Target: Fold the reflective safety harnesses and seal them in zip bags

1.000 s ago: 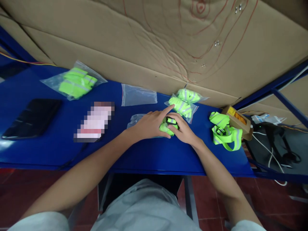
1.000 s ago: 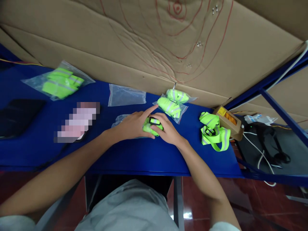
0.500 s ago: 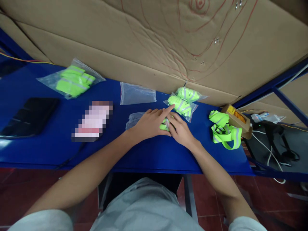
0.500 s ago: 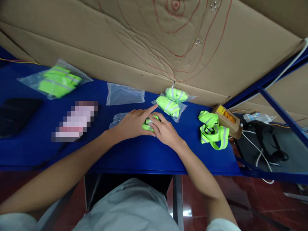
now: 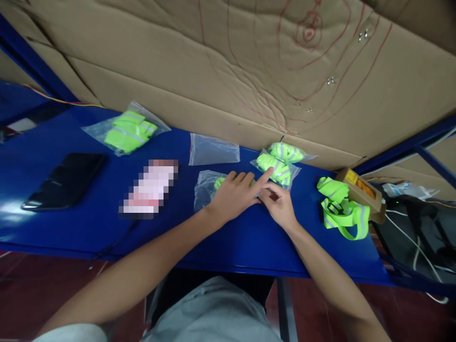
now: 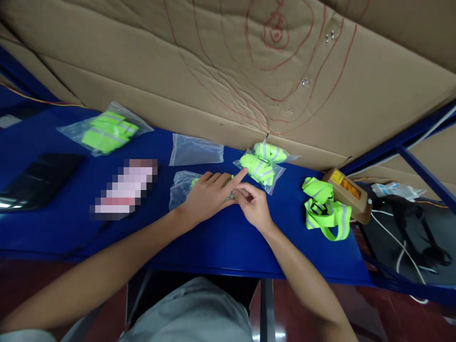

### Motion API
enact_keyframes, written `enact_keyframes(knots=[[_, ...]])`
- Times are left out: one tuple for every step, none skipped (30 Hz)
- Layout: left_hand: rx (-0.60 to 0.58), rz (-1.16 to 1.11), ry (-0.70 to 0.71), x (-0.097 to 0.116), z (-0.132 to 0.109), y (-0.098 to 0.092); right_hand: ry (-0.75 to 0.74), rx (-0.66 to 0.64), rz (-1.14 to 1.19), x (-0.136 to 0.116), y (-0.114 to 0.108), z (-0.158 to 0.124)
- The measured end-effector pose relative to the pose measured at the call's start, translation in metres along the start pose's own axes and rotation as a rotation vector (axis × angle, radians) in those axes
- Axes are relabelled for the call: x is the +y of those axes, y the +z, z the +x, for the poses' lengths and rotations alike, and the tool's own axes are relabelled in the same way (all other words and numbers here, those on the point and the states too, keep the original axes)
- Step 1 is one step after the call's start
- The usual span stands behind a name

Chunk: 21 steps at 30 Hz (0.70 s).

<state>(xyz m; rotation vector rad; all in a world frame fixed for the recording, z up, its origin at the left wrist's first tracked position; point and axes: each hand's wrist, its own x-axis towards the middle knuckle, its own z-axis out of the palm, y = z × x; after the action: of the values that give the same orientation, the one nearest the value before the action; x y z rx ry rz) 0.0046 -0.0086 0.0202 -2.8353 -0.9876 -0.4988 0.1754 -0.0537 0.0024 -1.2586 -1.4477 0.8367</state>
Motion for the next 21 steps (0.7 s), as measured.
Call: enact_keyframes(knots=[[-0.010,0.002,0.016,0.005,0.001,-0.001,0.007,-0.031,0.003,0.002,-0.001,0.001],[-0.023,-0.001,0.027,0.009,0.001,-0.003,0.014,-0.065,0.007,0.004,-0.003,0.003],[-0.039,-0.016,0.030,0.012,0.002,-0.006,0.017,-0.094,0.008,0.006,-0.005,0.005],[-0.053,-0.048,0.021,0.013,0.003,-0.009,0.012,-0.113,0.001,0.007,-0.008,0.006],[-0.064,-0.102,0.003,0.012,0.005,-0.014,-0.006,-0.121,-0.014,0.007,-0.011,0.007],[-0.069,-0.182,-0.018,0.008,0.006,-0.019,-0.036,-0.123,-0.033,0.007,-0.013,0.007],[-0.072,-0.286,-0.039,0.002,0.008,-0.024,-0.078,-0.124,-0.047,0.006,-0.014,0.006],[-0.081,-0.401,-0.059,-0.007,0.010,-0.028,-0.123,-0.133,-0.053,0.004,-0.015,0.004],[-0.097,-0.517,-0.083,-0.017,0.012,-0.032,-0.162,-0.155,-0.052,0.003,-0.015,0.002],[-0.133,-0.603,-0.123,-0.028,0.013,-0.035,-0.191,-0.186,-0.044,0.001,-0.014,0.000],[-0.208,-0.658,-0.167,-0.039,0.013,-0.037,-0.207,-0.222,-0.036,0.000,-0.013,-0.003],[-0.302,-0.693,-0.205,-0.048,0.012,-0.038,-0.219,-0.251,-0.031,-0.001,-0.012,-0.005],[-0.399,-0.720,-0.215,-0.056,0.010,-0.038,-0.230,-0.267,-0.037,-0.002,-0.011,-0.007],[-0.469,-0.746,-0.213,-0.061,0.008,-0.037,-0.247,-0.266,-0.056,-0.004,-0.010,-0.008],[-0.503,-0.784,-0.194,-0.064,0.005,-0.037,-0.269,-0.254,-0.091,-0.006,-0.010,-0.008],[-0.499,-0.833,-0.163,-0.065,0.003,-0.036,-0.296,-0.238,-0.146,-0.008,-0.011,-0.008],[-0.465,-0.886,-0.139,-0.063,0.000,-0.035,-0.325,-0.223,-0.217,-0.010,-0.012,-0.007],[-0.416,-0.934,-0.130,-0.061,-0.001,-0.034,-0.355,-0.212,-0.296,-0.012,-0.013,-0.006],[-0.369,-0.972,-0.128,-0.058,-0.002,-0.033,-0.383,-0.207,-0.364,-0.013,-0.014,-0.005],[-0.330,-0.997,-0.129,-0.054,-0.001,-0.031,-0.404,-0.209,-0.409,-0.014,-0.015,-0.004],[-0.299,-1.006,-0.135,-0.050,0.000,-0.030,-0.418,-0.212,-0.426,-0.013,-0.016,-0.003]])
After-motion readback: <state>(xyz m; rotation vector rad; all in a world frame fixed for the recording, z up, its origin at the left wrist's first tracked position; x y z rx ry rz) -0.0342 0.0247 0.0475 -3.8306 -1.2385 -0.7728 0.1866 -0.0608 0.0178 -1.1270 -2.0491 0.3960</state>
